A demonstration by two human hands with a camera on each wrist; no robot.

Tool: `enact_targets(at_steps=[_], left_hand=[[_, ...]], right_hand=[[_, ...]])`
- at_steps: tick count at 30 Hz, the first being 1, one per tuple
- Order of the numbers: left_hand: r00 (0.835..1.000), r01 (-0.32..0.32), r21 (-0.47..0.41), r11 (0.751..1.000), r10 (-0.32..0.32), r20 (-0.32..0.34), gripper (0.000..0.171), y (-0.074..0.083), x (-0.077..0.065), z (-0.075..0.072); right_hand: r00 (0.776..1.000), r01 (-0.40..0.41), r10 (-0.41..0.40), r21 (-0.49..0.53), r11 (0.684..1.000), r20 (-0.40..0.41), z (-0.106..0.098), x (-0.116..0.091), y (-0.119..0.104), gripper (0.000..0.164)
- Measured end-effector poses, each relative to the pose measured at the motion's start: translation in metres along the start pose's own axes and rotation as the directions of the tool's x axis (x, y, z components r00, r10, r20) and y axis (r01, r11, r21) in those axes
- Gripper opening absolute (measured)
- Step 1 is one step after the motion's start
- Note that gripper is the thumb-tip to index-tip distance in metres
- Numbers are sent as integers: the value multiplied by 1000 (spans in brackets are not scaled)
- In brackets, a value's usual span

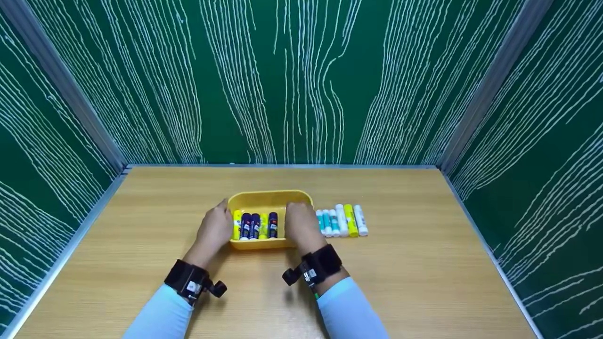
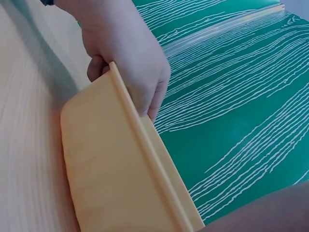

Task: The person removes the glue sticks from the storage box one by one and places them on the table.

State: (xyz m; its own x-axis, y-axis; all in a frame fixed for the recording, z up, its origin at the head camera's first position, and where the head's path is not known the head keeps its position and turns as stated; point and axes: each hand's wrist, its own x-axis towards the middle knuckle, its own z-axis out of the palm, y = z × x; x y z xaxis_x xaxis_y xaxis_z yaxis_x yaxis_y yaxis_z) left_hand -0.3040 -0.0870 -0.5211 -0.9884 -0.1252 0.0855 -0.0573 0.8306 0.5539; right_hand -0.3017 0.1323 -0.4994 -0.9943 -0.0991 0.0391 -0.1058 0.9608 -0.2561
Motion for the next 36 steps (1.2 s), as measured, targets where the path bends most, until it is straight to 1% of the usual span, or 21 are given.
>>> enact_targets(at_steps=[3, 8, 10, 12, 15, 17, 20, 24, 29, 32, 36], left_hand=[[1000, -8, -4, 1000, 8, -9, 51, 0, 0, 0], [1000, -4, -1, 1000, 4, -9, 49, -1, 0, 0], [1000, 6, -9, 1000, -6, -1, 48, -1, 0, 0], [1000, 25, -21, 999, -25, 6, 48, -2, 0, 1], [999, 41, -41, 998, -41, 11, 47, -2, 0, 2], [999, 39, -41, 998, -38, 8, 48, -2, 0, 3], [1000, 25, -26, 999, -25, 3, 48, -3, 0, 3], [1000, 18, -12, 1000, -17, 7, 49, -2, 0, 3], [1000, 10, -12, 1000, -10, -10, 46, 0, 0, 2], [1000, 5, -13, 1000, -5, -21, 44, 0, 0, 2], [1000, 6, -21, 1000, -6, -24, 45, 1, 1, 1]], right_hand=[[1000, 11, -12, -18, 1000, -28, 2, 1, -1, 19], [999, -17, 16, -27, 999, -38, 5, 4, -2, 15], [999, -30, 30, -18, 999, -19, 6, 5, -2, 17], [999, -48, 48, -2, 999, 7, 7, 6, -3, 21], [995, -84, 81, 46, 995, 67, 7, 5, -4, 29], [990, -107, 99, 76, 991, 102, 7, 4, -5, 34], [984, -123, 109, 102, 987, 138, 7, 2, -5, 36], [985, -107, 89, 110, 988, 150, 8, 4, -6, 34], [986, -83, 66, 107, 991, 154, 9, 6, -6, 28], [985, -82, 64, 110, 991, 159, 9, 7, -6, 26], [980, -107, 81, 136, 985, 183, 9, 7, -6, 28]])
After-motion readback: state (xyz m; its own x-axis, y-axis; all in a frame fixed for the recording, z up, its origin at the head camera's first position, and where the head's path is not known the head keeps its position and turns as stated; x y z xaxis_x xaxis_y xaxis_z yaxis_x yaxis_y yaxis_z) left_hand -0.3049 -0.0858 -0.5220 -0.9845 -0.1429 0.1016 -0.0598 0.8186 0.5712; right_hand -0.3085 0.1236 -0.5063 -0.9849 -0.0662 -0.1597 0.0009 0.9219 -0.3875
